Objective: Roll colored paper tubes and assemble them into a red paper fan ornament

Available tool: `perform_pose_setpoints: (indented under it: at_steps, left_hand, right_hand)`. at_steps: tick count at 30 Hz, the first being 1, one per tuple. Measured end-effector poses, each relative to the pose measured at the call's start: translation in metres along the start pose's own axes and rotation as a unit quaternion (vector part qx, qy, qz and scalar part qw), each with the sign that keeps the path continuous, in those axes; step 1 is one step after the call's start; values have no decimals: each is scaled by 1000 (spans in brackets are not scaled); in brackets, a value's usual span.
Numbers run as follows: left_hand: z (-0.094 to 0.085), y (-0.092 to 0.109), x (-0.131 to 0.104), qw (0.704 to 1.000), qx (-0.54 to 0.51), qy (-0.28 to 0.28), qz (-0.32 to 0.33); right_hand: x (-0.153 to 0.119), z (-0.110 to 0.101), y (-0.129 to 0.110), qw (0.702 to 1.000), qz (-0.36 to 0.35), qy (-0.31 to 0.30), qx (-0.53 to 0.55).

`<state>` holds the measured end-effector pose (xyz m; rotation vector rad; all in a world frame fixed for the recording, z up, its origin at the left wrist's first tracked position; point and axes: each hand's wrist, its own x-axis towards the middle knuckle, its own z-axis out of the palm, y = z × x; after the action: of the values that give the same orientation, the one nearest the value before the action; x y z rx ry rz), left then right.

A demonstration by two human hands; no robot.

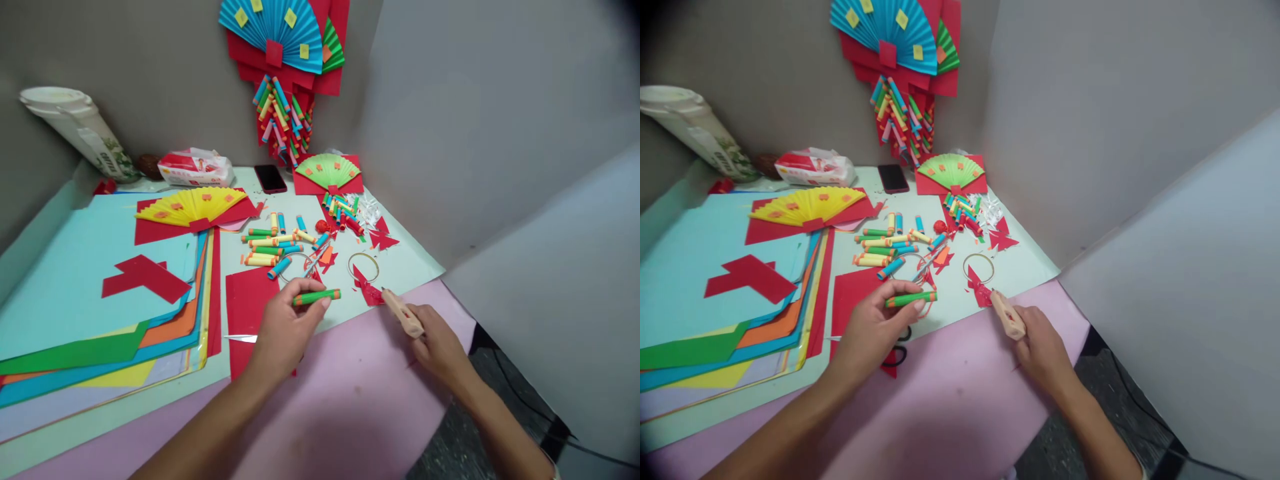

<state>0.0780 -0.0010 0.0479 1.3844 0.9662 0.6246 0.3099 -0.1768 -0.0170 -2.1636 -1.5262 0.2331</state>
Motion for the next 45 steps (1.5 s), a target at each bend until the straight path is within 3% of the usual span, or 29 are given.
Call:
perform_pose_setpoints:
  at_steps: [6, 12, 15, 18, 21, 23, 27, 36, 41, 45]
  left_hand:
    - [-27, -8, -7, 998, -32, 29, -48]
    - [-35, -21, -15, 996, -76, 28, -41]
    - [-37, -26, -19, 994, -99, 32, -36]
    - [-38, -30, -23, 993, -112, 34, -35]
    - [-38, -31, -29, 993, -107, 48, -12]
    - [-38, -30, -31, 994, -90, 64, 13]
    - [-40, -29, -33, 994, -59, 81, 48]
    - [-43, -40, -28, 994, -26, 84, 72]
    - [-46, -43, -24, 995, -42, 84, 37]
    - [-54, -38, -19, 987, -72, 140, 25]
  right_hand:
    - [5, 19, 29, 993, -34, -19, -110]
    - [0, -5, 29, 989, -91, -4, -119]
    - [3, -21, -3, 989, -116, 49, -82]
    - [12, -21, -61, 985, -122, 98, 67]
    - [28, -4, -112, 965, -69, 25, 254]
    - [39, 10, -132, 936, 3, -32, 350]
    - [54, 28, -146, 887, 71, -72, 451]
    - [63, 41, -158, 862, 90, -91, 491]
    - [65, 50, -153, 880, 85, -58, 463]
    - [67, 54, -142, 940, 28, 37, 339]
